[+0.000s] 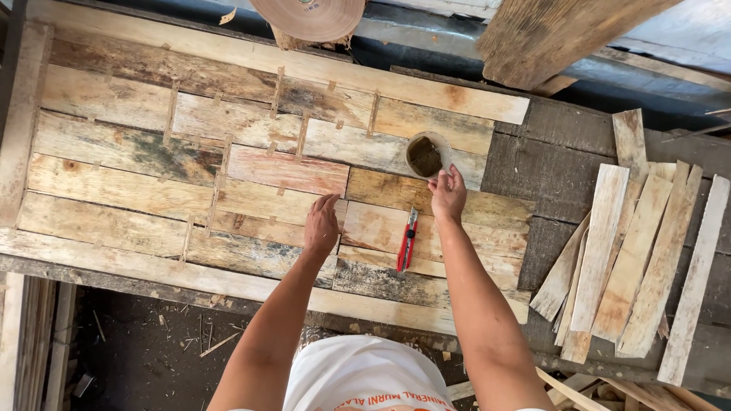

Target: Applying adhesive paper tape to the joints of small wooden boards to form a larger panel.

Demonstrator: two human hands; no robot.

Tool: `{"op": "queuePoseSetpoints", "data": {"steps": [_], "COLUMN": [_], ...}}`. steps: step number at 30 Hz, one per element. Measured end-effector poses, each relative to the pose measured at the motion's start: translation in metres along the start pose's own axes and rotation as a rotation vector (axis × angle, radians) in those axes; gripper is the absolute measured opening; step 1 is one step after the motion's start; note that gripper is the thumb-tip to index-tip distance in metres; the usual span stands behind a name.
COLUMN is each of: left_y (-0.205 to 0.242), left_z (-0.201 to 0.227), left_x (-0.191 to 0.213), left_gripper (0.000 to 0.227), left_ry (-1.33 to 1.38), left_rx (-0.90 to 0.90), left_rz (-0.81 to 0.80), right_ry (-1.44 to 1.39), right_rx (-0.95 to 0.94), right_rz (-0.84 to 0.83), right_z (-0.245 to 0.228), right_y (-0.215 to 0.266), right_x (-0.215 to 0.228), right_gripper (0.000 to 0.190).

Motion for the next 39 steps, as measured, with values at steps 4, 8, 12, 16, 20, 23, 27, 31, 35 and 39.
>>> {"op": "queuePoseSetpoints", "data": {"steps": [4, 8, 12, 16, 20, 23, 27, 31, 35, 39], "left_y": [0.006, 0.014, 0.013, 0.010, 0.000, -0.009, -0.022, -0.040, -0.058, -0.060], "left_z": [-0.009, -0.018, -0.020, -0.019, -0.013, -0.010, -0.009, -0.015, -0.016, -0.024], "left_x": [0.000, -0.004, -0.008, -0.007, -0.008, -0.007, -0.011, -0.025, -0.036, -0.049], "left_gripper": [0.042, 0.045, 0.048, 0.049, 0.051, 0.053, 0.052, 0.057, 0.067, 0.070], "left_ry": [-0.029, -0.080, -0.127, -0.119, -0.174, -0.236, -0.257, -0.257, -0.301, -0.366], "left_rx": [-0.019, -0.073, -0.092, -0.063, -0.052, -0.002, 0.027, -0.118, -0.132, -0.137], "left_rz": [-0.016, -0.052, -0.111, -0.140, -0.189, -0.282, -0.305, -0.183, -0.249, -0.300], "right_ry": [0.167, 0.847, 0.979, 0.960, 0.936, 0.952, 0.917, 0.960, 0.985, 1.034], "right_rx": [-0.002, 0.454, 0.419, 0.453, 0.507, 0.539, 0.507, 0.548, 0.525, 0.505], "right_rz": [0.077, 0.046, -0.066, -0.094, -0.106, -0.123, -0.201, -0.261, -0.352, -0.385], "right_z": [-0.013, -0.017, -0.016, -0.011, -0.007, -0.013, -0.022, -0.033, -0.034, -0.029], "right_y": [0.050, 0.109, 0.144, 0.154, 0.154, 0.156, 0.156, 0.156, 0.151, 0.147], "right_x": [0.017, 0.025, 0.019, 0.014, 0.007, -0.002, -0.018, -0.036, -0.051, -0.060], "right_gripper": [0.033, 0.034, 0.048, 0.050, 0.044, 0.040, 0.043, 0.055, 0.062, 0.064]}}
Point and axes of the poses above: each hand's wrist, its own y-axis away from the middle knuckle, its own x-axis out of the back of the hand, z = x × y, the point moved 5 cm from there along -y, towards the middle knuckle, and after that the axes turned 9 degrees about z, right-handed, at the moved point
